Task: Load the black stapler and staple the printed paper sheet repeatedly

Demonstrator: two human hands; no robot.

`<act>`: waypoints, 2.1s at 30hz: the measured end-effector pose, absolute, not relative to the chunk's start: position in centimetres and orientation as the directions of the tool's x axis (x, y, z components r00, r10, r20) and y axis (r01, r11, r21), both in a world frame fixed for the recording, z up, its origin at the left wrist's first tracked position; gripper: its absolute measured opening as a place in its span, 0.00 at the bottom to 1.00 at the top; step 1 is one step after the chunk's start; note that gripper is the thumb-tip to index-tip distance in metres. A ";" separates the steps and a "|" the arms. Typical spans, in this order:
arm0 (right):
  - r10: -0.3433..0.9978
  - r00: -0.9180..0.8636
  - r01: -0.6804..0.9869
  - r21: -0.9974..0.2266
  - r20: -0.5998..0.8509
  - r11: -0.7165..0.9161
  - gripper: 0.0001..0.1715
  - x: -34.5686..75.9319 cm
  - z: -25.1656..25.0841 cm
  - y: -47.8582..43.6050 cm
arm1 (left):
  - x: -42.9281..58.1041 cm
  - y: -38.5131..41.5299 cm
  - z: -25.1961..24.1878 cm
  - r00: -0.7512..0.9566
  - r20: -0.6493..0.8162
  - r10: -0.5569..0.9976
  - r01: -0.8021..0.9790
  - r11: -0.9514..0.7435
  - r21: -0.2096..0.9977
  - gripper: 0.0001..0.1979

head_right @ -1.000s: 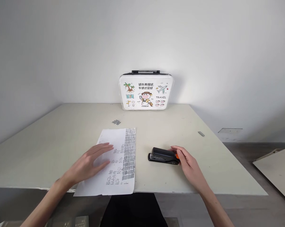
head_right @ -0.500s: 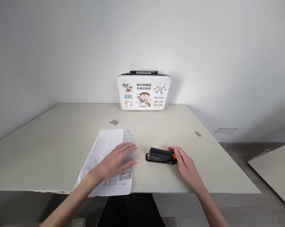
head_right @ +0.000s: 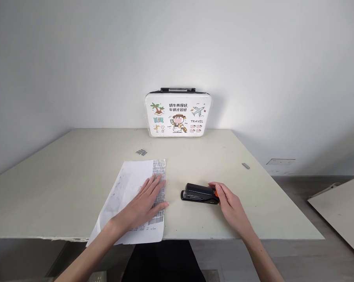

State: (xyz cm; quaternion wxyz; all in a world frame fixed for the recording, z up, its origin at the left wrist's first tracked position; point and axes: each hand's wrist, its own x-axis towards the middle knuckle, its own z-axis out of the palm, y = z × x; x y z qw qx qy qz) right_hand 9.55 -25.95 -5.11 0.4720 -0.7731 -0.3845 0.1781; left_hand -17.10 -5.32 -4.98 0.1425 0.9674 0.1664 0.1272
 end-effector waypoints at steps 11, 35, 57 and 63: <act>0.772 0.629 0.431 -0.867 0.092 -0.248 0.31 9.5 -4.9 -26.0 | -21.2 -1.2 -4.8 0.914 0.198 0.354 0.318 -0.929 0.192 0.33; 0.782 0.620 0.379 -0.898 0.067 -0.224 0.32 9.4 -4.9 -26.0 | -24.3 1.0 -4.3 0.901 0.199 0.386 0.356 -0.919 0.169 0.33; 0.925 0.136 0.757 -0.639 0.355 0.134 0.12 -2.9 1.1 2.1 | -24.6 0.3 -4.4 0.882 0.275 0.382 0.345 -0.923 0.171 0.30; 0.958 0.066 0.811 -0.574 0.280 0.111 0.21 -6.9 -0.5 10.6 | -25.0 0.0 -4.8 0.884 0.235 0.403 0.370 -0.913 0.173 0.30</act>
